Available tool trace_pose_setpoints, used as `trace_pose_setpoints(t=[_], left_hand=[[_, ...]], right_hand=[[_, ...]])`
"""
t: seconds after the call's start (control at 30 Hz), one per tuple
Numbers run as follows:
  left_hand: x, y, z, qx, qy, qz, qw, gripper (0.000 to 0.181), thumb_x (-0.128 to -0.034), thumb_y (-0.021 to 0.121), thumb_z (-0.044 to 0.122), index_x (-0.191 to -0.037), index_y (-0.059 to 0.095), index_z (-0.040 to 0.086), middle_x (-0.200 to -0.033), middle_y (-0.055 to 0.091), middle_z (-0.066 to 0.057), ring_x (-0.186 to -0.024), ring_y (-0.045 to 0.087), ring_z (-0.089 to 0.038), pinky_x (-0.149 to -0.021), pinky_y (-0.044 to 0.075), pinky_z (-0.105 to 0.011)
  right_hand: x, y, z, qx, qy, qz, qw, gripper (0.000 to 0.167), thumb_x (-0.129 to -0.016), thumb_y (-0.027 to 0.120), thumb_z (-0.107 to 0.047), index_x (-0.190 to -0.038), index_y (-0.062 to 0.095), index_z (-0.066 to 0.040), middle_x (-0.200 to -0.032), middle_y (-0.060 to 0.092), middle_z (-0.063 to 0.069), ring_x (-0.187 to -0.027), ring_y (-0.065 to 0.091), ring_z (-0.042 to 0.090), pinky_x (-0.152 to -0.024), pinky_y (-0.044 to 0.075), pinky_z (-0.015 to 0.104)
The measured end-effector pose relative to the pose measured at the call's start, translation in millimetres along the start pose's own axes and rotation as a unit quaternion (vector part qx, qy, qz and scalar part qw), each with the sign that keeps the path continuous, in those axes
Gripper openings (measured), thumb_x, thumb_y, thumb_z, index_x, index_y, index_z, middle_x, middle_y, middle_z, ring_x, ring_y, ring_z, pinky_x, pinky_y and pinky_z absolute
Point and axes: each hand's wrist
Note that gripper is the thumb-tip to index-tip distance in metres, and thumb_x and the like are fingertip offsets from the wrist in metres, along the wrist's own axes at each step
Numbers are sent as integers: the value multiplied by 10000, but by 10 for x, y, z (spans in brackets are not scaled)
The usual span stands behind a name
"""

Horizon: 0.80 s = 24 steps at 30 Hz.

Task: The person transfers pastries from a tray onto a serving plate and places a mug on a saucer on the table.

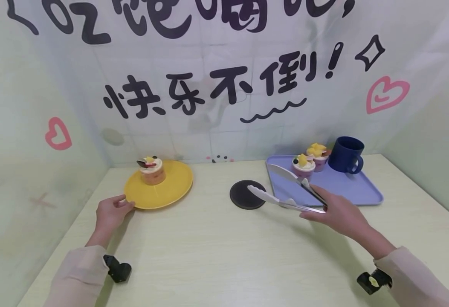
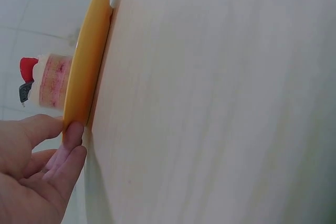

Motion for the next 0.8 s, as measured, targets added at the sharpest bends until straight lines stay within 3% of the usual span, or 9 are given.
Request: trace_pose_setpoints(t=[0.1, 0.23, 0.43, 0.8], left_hand=[[0, 6, -6, -8, 3, 9, 10000, 536, -888, 595, 183, -1283, 418, -133, -1102, 571, -282, -979, 553, -326, -566, 396, -127], [-5, 3, -13, -4, 7, 18, 10000, 544, -882, 604, 191, -1280, 422, -133, -1090, 576, -278, -968, 554, -315, -565, 397, -129], [-11, 0, -17, -32, 32, 26, 10000, 549, -878, 609, 191, -1275, 423, -140, -1077, 581, -279, -951, 559, -314, -558, 402, -131], [-30, 17, -34, -34, 22, 80, 10000, 537, -878, 607, 183, -1272, 431, -137, -1073, 586, -276, -943, 565, -312, -552, 395, -125]], right_hand=[[41, -28, 35, 53, 73, -50, 9999, 894, -750, 622, -604, -1380, 378, -19, -930, 602, 172, -781, 530, 247, -597, 403, 362], [107, -69, 90, 27, 198, -132, 9997, 892, -753, 630, -589, -1389, 361, -24, -716, 483, 38, -663, 441, 179, -533, 324, 305], [200, -130, 180, 9, 373, -119, 9992, 889, -760, 633, -575, -1390, 350, -17, -640, 407, 12, -571, 374, 148, -468, 269, 286], [304, -203, 281, -66, 550, -149, 9984, 864, -779, 632, -549, -1405, 326, -38, -641, 384, 16, -560, 359, 153, -460, 253, 293]])
Point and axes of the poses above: each hand's wrist, its own x-axis away from the middle knuckle, its own y-axis out of the palm, z = x × y
